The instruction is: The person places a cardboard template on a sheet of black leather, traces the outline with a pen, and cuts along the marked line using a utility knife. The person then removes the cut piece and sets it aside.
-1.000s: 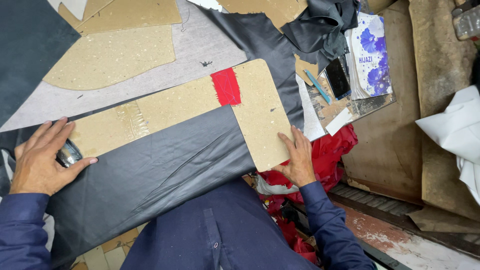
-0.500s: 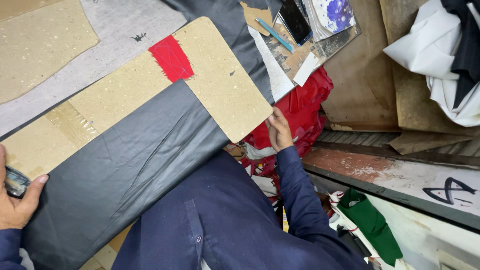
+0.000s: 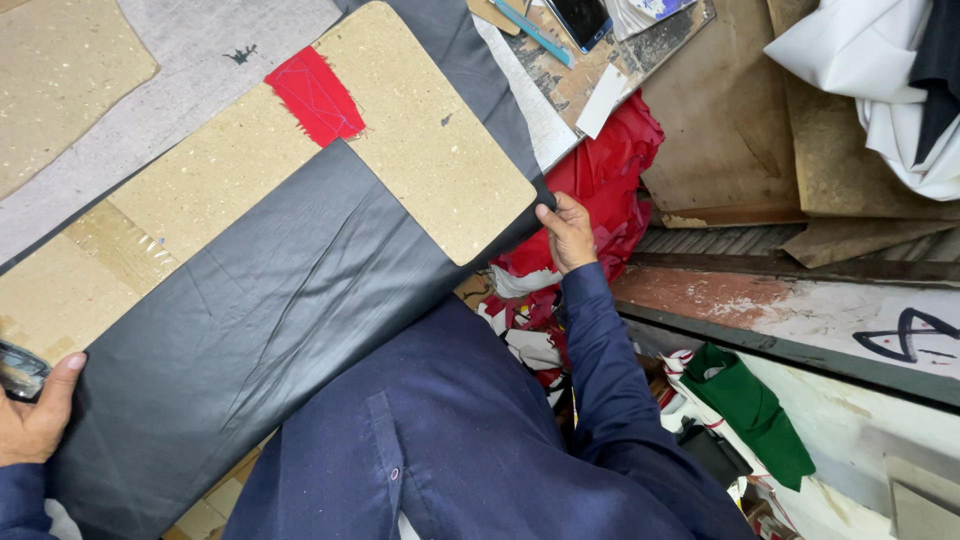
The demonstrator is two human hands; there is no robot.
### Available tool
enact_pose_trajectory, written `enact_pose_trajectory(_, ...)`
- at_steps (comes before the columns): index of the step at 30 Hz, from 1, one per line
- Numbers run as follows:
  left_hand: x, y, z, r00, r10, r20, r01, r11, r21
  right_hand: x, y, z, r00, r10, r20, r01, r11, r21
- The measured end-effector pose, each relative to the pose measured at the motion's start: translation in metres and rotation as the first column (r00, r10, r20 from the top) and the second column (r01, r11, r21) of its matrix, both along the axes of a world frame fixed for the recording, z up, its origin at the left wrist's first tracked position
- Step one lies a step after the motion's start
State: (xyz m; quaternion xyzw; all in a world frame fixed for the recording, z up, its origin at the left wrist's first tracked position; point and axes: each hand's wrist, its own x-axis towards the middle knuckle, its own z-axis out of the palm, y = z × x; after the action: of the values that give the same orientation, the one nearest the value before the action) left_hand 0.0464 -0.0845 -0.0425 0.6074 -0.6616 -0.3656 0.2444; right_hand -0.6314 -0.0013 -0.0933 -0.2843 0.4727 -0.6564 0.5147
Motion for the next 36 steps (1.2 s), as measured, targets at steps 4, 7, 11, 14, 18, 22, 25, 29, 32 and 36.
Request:
enact_pose_trajectory(4,-0.006,-0.002,0.015,0.998,-0.035,0.057,0.045,0.982,-0.184,0.005,-0.003,0.010,0.995,-0.034,-0.095,0.043,0.994,0.098)
enact_pose_trajectory(7,-0.011,-0.007,0.041,0.909,-0.014,0.417,0.190,0.904,-0.384,0.022,-0.012,0.042,0.716,-0.147,-0.682,0.248,0.967,0.052)
enact_pose_trajectory(11,-0.012,-0.014,0.055,0.715,0.055,0.697,0.288,0.885,-0.366,0.047,-0.025,0.092,0.185,-0.273,-0.944,0.163,0.956,-0.244)
enact_pose_trajectory(14,-0.008,-0.016,0.049,0.681,0.052,0.731,0.269,0.910,-0.316,0.053,-0.047,0.111,0.250,-0.027,-0.968,-0.105,0.993,-0.055)
enact_pose_trajectory(18,-0.002,-0.017,0.046,0.818,0.024,0.575,0.189,0.932,-0.308,0.054,-0.058,0.117,0.101,0.020,-0.995,-0.178,0.984,0.002)
enact_pose_trajectory(22,-0.003,-0.020,0.055,0.879,0.020,0.477,0.150,0.937,-0.315,0.054,-0.060,0.109,0.145,0.011,-0.989,-0.159,0.987,-0.012)
enact_pose_trajectory(25,-0.009,-0.024,0.060,0.873,0.038,0.485,0.135,0.939,-0.315,0.053,-0.060,0.103,0.159,0.019,-0.987,-0.146,0.989,-0.005)
enact_pose_trajectory(29,-0.012,-0.024,0.064,0.870,0.051,0.490,0.111,0.949,-0.296,0.054,-0.059,0.097,0.155,0.018,-0.988,-0.142,0.990,-0.005)
enact_pose_trajectory(32,-0.011,-0.023,0.064,0.871,0.052,0.489,0.109,0.949,-0.295,0.055,-0.059,0.096,0.152,0.032,-0.988,-0.135,0.991,0.011)
enact_pose_trajectory(36,-0.010,-0.021,0.062,0.869,0.055,0.491,0.100,0.954,-0.284,0.057,-0.060,0.095,0.172,0.045,-0.984,-0.129,0.991,0.023)
